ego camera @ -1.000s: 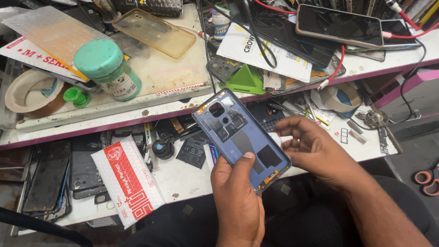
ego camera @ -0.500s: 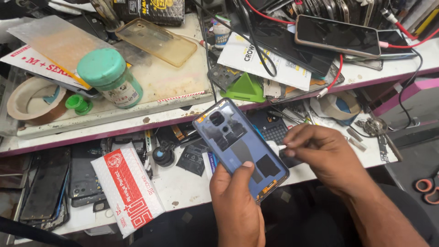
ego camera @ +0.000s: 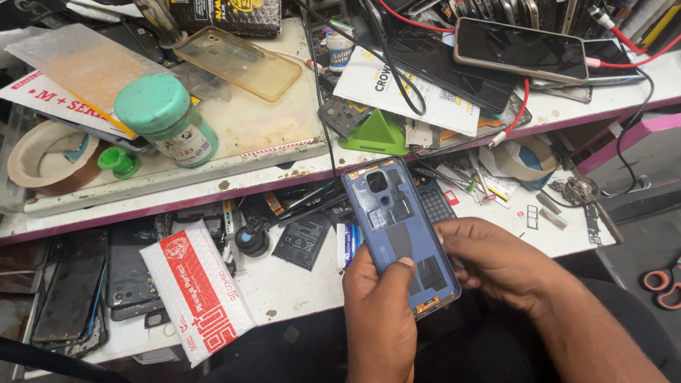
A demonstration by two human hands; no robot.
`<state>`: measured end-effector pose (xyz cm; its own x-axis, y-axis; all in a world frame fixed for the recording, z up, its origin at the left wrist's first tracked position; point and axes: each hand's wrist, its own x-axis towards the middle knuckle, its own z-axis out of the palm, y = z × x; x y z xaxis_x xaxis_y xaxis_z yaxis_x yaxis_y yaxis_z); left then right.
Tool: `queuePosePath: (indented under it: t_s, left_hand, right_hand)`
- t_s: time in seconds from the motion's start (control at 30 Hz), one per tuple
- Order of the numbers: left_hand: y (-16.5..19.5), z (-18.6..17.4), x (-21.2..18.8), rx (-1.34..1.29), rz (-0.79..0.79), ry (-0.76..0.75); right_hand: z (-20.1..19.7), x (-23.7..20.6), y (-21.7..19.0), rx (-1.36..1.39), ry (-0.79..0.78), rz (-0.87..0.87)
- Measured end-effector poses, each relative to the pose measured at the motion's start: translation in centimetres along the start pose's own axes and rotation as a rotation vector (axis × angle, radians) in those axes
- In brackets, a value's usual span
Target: The person aligns and secures a camera module onto a smartphone motherboard using a screwdriver, then applies adhesive to the phone's back housing. The person handles the camera module, motherboard, and back housing while using a screwdriver and adhesive tube.
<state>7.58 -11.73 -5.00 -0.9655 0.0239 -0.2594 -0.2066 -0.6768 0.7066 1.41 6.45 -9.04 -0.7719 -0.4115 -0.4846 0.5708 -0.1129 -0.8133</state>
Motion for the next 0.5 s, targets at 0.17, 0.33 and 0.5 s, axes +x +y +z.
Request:
queuePosePath:
  t_s: [0.17, 0.33, 0.5]
  left_hand:
    - [-0.2, -0.5, 0.0, 0.036, 0.075, 0.039]
    - [-0.2, -0.6, 0.1, 0.035, 0.101, 0.059]
    - [0.5, -0.3, -0.2, 0.083, 0.077, 0.15]
  right_hand:
    - [-0.8, -0.5, -1.4, 0.137, 0.176, -0.195]
    - [-0.5, -1.0, -1.6, 0.273, 0.06, -0.277]
    - [-0.6, -0.9, -1.2, 0.446, 0.024, -0.22]
